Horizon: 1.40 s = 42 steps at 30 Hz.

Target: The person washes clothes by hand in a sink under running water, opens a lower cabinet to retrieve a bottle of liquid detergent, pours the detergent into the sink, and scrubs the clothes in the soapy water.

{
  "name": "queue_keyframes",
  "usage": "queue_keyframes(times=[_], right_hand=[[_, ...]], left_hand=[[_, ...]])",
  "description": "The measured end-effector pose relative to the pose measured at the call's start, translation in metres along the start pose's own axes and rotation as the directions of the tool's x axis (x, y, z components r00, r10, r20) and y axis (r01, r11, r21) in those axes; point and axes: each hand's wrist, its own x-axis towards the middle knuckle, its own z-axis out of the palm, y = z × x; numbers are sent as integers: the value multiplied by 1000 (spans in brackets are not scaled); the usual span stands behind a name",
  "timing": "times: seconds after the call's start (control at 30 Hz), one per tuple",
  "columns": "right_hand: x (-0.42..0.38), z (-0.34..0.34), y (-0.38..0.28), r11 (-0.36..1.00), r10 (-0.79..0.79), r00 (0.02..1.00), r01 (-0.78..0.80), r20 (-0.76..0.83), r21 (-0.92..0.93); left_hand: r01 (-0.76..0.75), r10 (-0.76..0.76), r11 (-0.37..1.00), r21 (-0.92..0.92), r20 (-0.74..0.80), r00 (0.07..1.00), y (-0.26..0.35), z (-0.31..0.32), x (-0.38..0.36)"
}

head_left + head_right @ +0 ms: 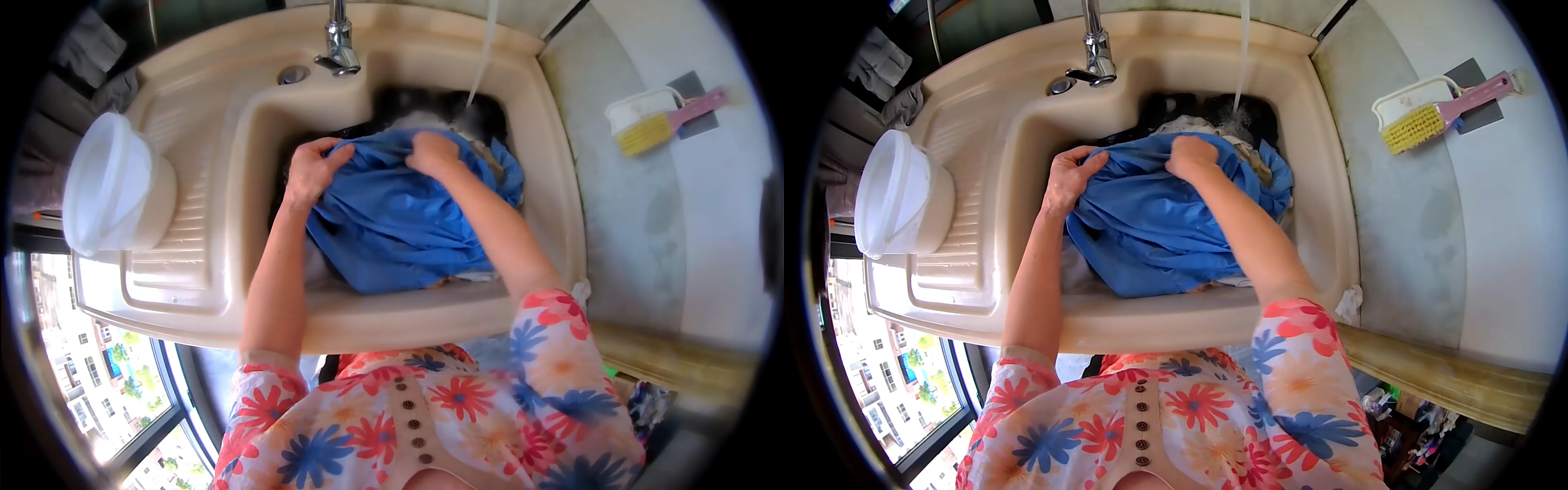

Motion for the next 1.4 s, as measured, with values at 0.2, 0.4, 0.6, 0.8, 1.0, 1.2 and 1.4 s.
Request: queue_keyframes(times=[0.2, 0.4, 0.6, 0.8, 1.0, 1.2, 1.4], right_hand=[[-29, -51, 80, 884, 67, 926, 118, -371, 452], [-46, -30, 116, 121, 126, 975, 169, -184, 978], [-98, -31, 46, 673, -481, 851, 206, 209, 711], [-54, -50, 39, 148, -283, 939, 246, -197, 958], [-15, 9, -43, 326, -66, 929, 365, -364, 872], [-3, 52, -76, 749, -158, 716, 536, -680, 391], [-58, 31, -110, 807, -220, 631, 546, -744, 224]], left_hand=[[-187, -23, 560, 807, 241, 970, 25, 14, -22], [32, -49, 994, 105, 162, 985, 10, 13, -9], [264, -73, 405, -875, 257, 964, 8, 13, -8], [131, -138, 410, -903, 80, 987, -1, 35, -2], [219, -394, 316, -923, 83, 915, -5, 35, 6], [111, -437, 664, -739, -263, 860, -39, 76, -4], [22, 23, 947, 322, -135, 991, -88, 60, 15]])
